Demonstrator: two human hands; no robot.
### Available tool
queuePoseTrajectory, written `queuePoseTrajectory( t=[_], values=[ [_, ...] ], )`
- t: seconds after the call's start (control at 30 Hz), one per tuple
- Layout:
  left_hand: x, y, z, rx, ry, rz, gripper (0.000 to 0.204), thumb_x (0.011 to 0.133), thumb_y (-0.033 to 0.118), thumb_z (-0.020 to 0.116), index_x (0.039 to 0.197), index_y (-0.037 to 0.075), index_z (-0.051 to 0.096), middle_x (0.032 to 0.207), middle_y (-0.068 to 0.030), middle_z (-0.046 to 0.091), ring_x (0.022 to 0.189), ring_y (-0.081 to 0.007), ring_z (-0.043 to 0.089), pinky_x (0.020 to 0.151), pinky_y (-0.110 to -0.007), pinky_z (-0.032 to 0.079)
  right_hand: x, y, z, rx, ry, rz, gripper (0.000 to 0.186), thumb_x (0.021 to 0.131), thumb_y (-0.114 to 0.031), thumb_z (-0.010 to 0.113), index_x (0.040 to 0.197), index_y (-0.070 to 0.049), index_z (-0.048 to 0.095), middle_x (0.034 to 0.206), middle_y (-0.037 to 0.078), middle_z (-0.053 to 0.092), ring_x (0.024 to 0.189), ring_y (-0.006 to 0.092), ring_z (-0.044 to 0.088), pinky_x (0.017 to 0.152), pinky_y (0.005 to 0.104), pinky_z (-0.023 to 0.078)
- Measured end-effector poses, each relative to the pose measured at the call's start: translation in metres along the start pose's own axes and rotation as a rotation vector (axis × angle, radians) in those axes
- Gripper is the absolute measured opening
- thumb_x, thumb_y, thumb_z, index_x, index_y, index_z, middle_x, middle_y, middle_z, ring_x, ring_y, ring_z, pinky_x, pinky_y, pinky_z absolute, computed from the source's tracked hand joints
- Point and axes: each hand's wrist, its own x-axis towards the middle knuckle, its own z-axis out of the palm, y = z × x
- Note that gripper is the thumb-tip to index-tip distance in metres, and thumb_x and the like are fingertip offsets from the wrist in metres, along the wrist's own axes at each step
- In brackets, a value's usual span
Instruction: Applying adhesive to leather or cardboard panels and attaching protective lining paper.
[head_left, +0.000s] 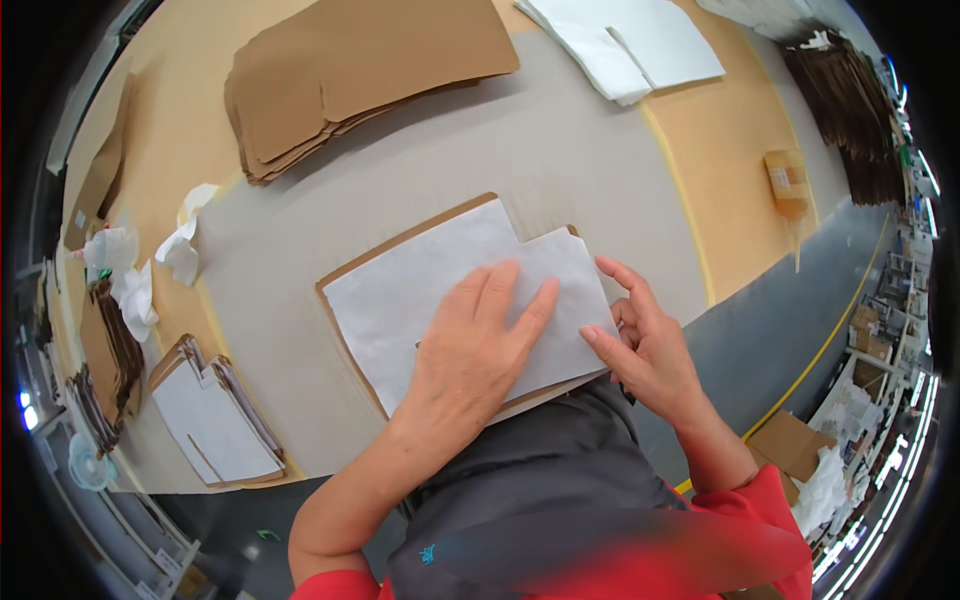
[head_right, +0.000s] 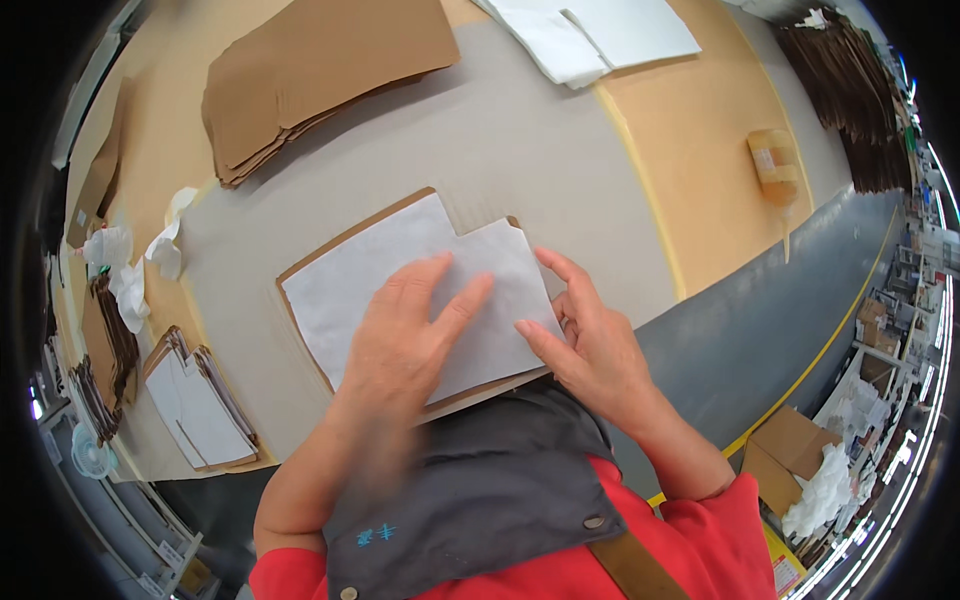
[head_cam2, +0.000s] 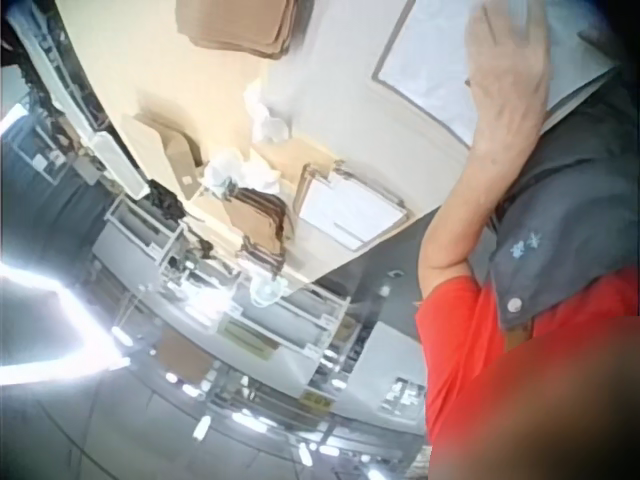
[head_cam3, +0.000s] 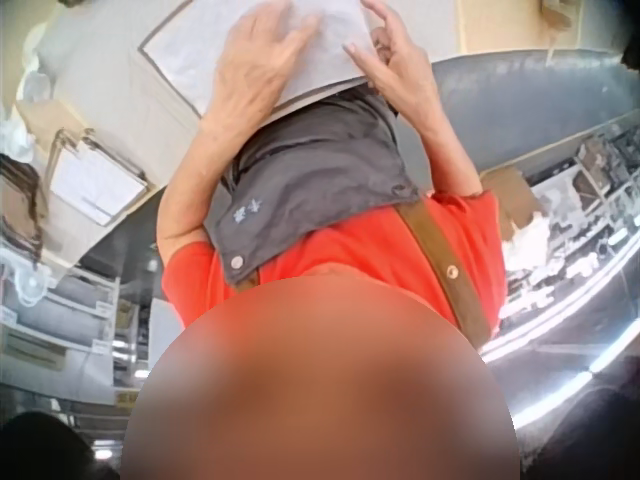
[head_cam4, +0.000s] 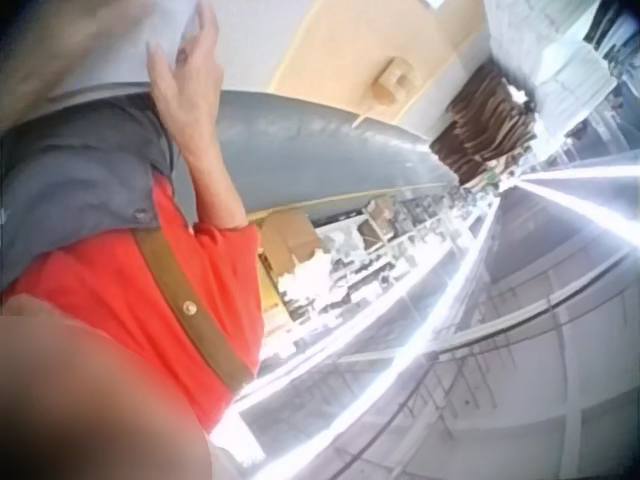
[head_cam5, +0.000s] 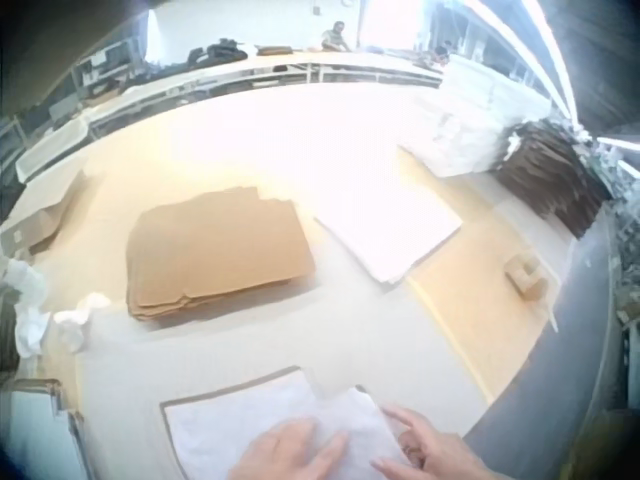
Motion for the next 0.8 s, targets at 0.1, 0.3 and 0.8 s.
queuePoseTrajectory(
  t=[0.1,0.3,0.8],
  values=[
    [0.004,0.003,0.006,-0.011,0.009,0.026,0.049,0.081,0.003,0.061,0.129,0.007,0.062,0.130,-0.0141,0.055,0.120,-0.0297,0.057,0.100,-0.039,0.049,-0.006,0.003,-0.001,0.070,0.014,0.013,0.068,0.091,-0.020,0.071,0.149,-0.005,0.038,0.078,0.004,0.062,0.057,0.0099,0.051,0.057,0.0262,0.043],
    [0.010,0.006,0.013,-0.010,0.014,0.048,0.047,0.082,0.003,0.060,0.128,0.003,0.062,0.128,-0.0133,0.057,0.121,-0.0291,0.057,0.100,-0.039,0.049,-0.020,0.011,-0.003,0.090,0.009,0.040,0.070,0.089,-0.017,0.073,0.149,-0.006,0.038,0.089,0.004,0.064,0.054,0.0078,0.050,0.056,0.0233,0.042],
    [-0.006,0.023,0.015,-0.160,-0.137,0.251,0.045,0.080,0.007,0.060,0.124,0.010,0.066,0.126,-0.0125,0.056,0.118,-0.0296,0.056,0.097,-0.039,0.052,-0.036,0.028,-0.025,0.192,0.223,-0.033,0.056,0.091,0.003,0.057,0.145,-0.006,0.045,0.111,0.005,0.062,0.068,0.0048,0.054,0.067,0.0213,0.047]
  ],
)
